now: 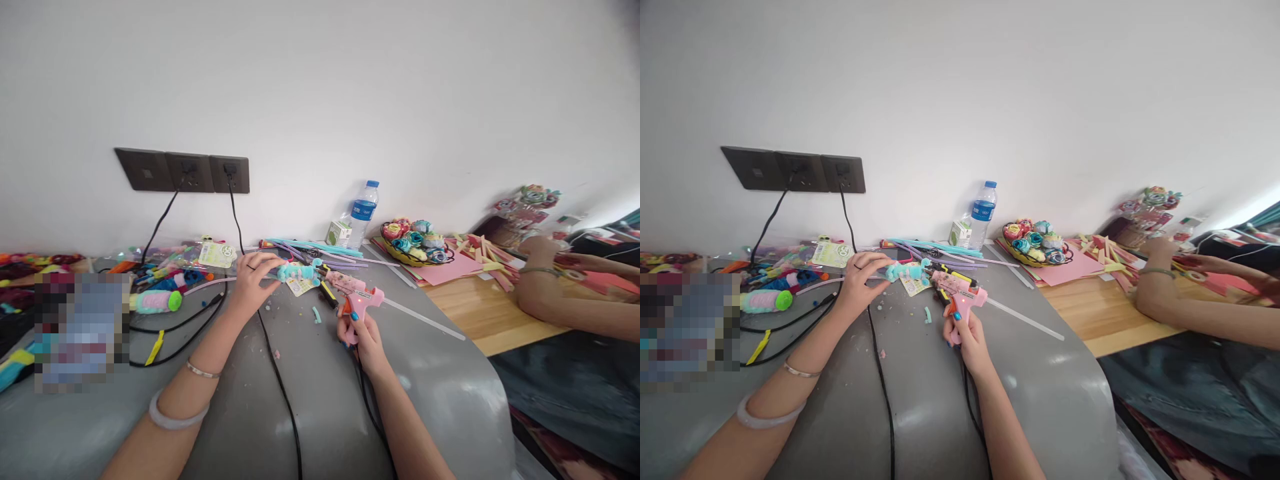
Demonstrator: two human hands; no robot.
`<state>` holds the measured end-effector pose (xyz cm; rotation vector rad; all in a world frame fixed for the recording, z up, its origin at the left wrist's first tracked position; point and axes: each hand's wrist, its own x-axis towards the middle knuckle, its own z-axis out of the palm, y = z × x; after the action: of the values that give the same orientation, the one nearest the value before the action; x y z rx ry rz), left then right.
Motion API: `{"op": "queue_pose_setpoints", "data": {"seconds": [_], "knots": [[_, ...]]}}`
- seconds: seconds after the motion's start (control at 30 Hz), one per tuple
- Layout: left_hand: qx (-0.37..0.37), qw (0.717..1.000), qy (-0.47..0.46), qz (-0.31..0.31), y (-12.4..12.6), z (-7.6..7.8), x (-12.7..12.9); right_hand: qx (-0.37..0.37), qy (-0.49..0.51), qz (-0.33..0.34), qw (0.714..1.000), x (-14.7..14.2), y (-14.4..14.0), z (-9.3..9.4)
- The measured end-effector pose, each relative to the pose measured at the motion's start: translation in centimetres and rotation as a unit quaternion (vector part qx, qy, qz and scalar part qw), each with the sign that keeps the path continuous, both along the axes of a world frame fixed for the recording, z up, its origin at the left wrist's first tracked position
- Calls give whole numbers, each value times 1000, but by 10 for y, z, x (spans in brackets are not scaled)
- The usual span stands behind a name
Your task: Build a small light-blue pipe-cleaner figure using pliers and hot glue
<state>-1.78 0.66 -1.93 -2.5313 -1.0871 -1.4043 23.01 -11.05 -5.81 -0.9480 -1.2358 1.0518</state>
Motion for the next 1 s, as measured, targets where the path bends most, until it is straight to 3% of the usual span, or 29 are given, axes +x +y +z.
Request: {"op": "queue_pose_setpoints", "data": {"seconds": [1.0], "knots": [[27,1000,-11,-6,1,0,0,5,-12,-9,1000,-1,-2,1]]}}
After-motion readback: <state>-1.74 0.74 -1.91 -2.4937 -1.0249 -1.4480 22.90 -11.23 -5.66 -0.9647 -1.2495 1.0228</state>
